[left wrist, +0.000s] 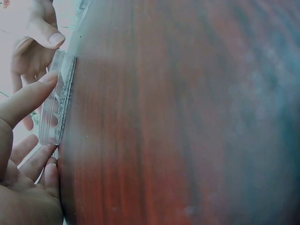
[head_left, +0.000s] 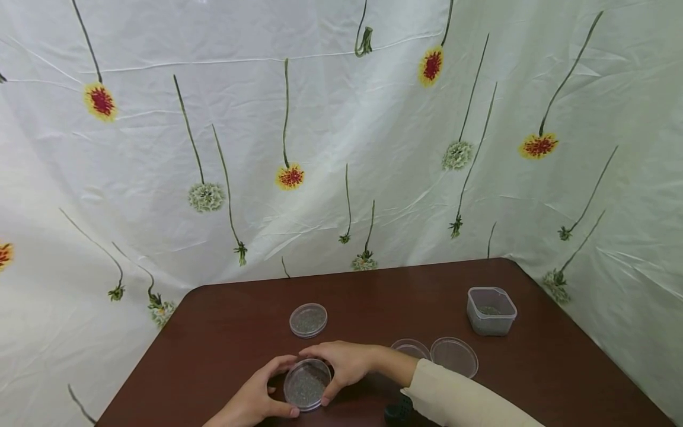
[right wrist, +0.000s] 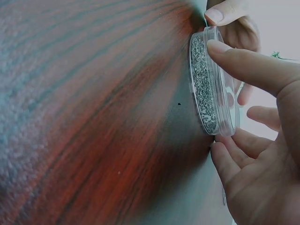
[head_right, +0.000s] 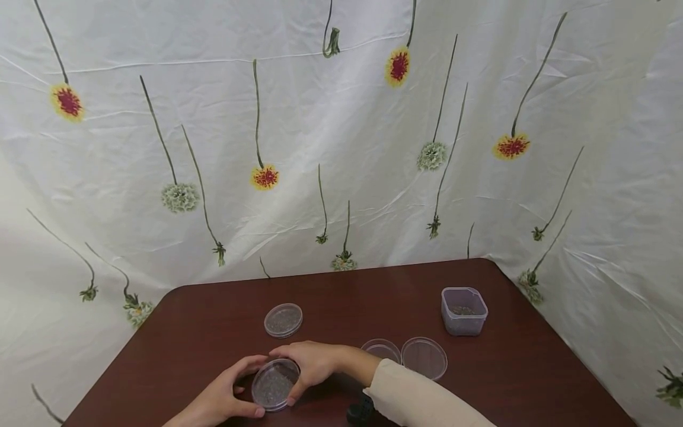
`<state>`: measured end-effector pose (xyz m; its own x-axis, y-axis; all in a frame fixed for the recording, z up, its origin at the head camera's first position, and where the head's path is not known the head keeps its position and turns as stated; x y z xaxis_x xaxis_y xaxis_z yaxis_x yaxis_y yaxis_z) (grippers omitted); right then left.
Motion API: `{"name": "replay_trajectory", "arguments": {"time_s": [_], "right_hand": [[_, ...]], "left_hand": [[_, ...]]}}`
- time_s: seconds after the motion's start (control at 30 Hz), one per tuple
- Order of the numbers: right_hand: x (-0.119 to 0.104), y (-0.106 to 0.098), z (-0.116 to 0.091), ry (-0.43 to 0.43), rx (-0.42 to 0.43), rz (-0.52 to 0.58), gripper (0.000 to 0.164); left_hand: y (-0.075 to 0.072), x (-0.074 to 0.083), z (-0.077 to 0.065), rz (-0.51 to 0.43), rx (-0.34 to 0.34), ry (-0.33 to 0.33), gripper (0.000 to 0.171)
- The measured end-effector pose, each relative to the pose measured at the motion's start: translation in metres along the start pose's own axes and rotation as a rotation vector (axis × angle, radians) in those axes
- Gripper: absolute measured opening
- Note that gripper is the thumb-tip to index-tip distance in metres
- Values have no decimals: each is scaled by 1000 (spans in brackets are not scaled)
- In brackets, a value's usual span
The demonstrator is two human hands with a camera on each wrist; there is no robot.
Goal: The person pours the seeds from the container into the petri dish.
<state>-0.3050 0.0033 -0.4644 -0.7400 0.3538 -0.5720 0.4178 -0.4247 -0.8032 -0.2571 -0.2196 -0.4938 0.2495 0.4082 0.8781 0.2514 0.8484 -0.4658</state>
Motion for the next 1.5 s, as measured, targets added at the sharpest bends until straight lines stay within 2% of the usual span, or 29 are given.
{"name": "replay_trajectory", "arguments": {"time_s": [0.23,0.5,0.57,0.9,1.27,1.5], "right_hand": [[1,-2,-2,1,25,19,91],[2,-15,-12,47,112,95,95],[1,-21,-14,56,126,102,95],[-1,-51,-22,134,186,190,96],[4,-78,-41,196,243,164,99],[6,-95,-59,216,285,159,98]], "left_hand": [[-1,4,2,-18,-13,-8,83],[-4,13,9,-111,2,-79,80],[-6,16,11,-103,10,-86,81],[-7,38,28,-55,31,-48,84],[-7,56,42,-63,76,-23,85],[0,66,53,-65,78,-27,86]]}}
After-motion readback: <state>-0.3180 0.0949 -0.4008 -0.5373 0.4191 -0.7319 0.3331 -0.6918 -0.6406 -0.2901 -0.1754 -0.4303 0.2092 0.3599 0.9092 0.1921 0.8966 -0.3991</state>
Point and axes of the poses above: each hand's wrist, its own z-axis towards the middle knuckle, its own y-axis out of the palm, x = y × z, the point moved 3 cm from there along z, towards the middle knuckle, and after that the axes turned 13 degrees about x, right-handed, at the moved point
